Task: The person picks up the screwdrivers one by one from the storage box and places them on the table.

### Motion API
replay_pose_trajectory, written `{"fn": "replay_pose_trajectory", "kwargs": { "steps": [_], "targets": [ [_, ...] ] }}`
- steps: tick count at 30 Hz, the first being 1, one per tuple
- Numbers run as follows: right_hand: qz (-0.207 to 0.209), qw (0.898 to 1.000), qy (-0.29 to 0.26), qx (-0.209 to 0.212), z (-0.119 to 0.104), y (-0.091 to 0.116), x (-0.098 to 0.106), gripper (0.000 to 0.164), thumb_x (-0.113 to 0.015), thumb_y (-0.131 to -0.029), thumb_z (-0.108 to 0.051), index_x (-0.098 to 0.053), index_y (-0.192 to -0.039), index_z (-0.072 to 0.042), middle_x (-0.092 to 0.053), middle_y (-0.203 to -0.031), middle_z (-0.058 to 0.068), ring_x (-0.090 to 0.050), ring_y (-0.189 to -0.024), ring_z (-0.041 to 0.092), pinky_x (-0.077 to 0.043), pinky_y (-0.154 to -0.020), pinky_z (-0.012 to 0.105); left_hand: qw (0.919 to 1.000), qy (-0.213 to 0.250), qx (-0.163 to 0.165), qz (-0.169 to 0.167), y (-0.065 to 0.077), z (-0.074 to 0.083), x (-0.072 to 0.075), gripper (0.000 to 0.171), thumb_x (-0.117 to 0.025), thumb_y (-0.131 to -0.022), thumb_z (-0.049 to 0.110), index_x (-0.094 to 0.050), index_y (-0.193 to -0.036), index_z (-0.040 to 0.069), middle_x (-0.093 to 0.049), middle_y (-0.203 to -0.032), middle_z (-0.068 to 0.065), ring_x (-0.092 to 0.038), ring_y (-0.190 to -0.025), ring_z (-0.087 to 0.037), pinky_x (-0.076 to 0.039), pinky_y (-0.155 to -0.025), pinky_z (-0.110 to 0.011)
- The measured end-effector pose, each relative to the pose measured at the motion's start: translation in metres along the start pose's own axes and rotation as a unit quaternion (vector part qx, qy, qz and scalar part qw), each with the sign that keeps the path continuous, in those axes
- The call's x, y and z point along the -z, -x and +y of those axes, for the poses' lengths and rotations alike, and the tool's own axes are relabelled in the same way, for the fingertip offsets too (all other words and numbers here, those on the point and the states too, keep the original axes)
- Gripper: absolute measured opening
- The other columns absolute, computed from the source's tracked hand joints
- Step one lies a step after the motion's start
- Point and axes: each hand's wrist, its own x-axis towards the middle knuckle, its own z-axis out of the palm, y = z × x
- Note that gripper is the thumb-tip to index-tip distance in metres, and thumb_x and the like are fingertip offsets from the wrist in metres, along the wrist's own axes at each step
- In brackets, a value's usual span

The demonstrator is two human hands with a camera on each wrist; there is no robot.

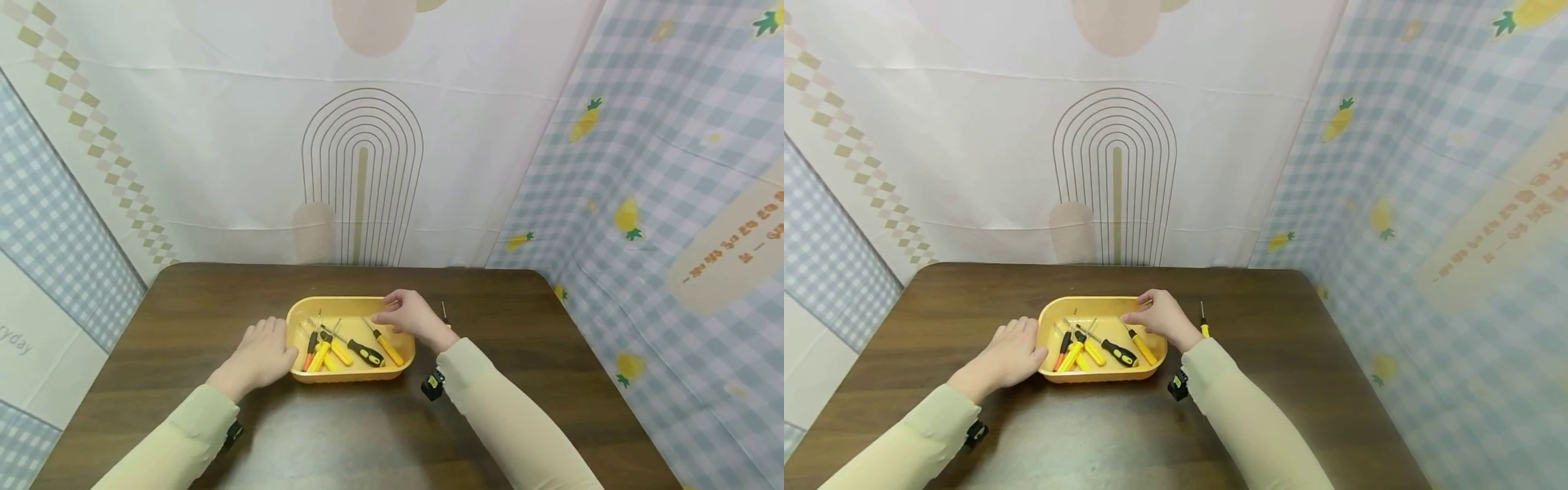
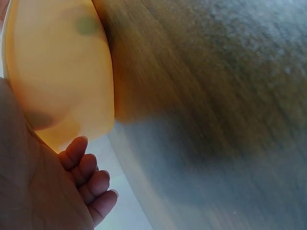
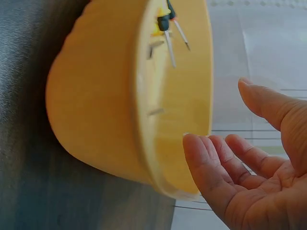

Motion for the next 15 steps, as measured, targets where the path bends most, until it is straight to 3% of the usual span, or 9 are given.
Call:
{"fn": "replay_pose_trajectory", "kwargs": {
  "steps": [5,11,15],
  "targets": [
    [-0.003,1.000,0.025,0.010,0.003,-0.001,-0.009,0.061,-0.080,-0.079,-0.028,-0.054,-0.127,0.002,-0.060,-0.107,0.011,-0.061,-0.091,0.023,-0.054,-0.074,0.040,1.0000,-0.003,-0.001,0.003,0.000,0.000,-0.001,0.040,-0.052,-0.088,0.028,-0.048,-0.108,-0.006,-0.044,-0.092,-0.010,-0.042,-0.088,-0.029,-0.034,-0.079,-0.046],
    [-0.003,0.996,0.088,0.002,0.006,-0.005,-0.020,0.066,-0.079,-0.078,-0.034,-0.053,-0.130,-0.002,-0.059,-0.116,0.013,-0.058,-0.099,0.023,-0.050,-0.080,0.038,1.0000,-0.004,-0.003,0.004,0.000,0.000,-0.001,0.040,-0.052,-0.088,0.028,-0.047,-0.108,-0.006,-0.044,-0.092,-0.010,-0.042,-0.088,-0.029,-0.033,-0.078,-0.046],
    [-0.009,0.995,0.094,-0.003,0.008,-0.006,-0.027,0.066,-0.079,-0.080,-0.031,-0.051,-0.131,0.000,-0.058,-0.118,0.016,-0.057,-0.099,0.025,-0.049,-0.082,0.040,1.0000,-0.004,-0.002,0.003,0.000,0.000,-0.001,0.041,-0.053,-0.088,0.028,-0.047,-0.109,-0.006,-0.044,-0.092,-0.010,-0.042,-0.088,-0.029,-0.033,-0.079,-0.046]
  ]
}}
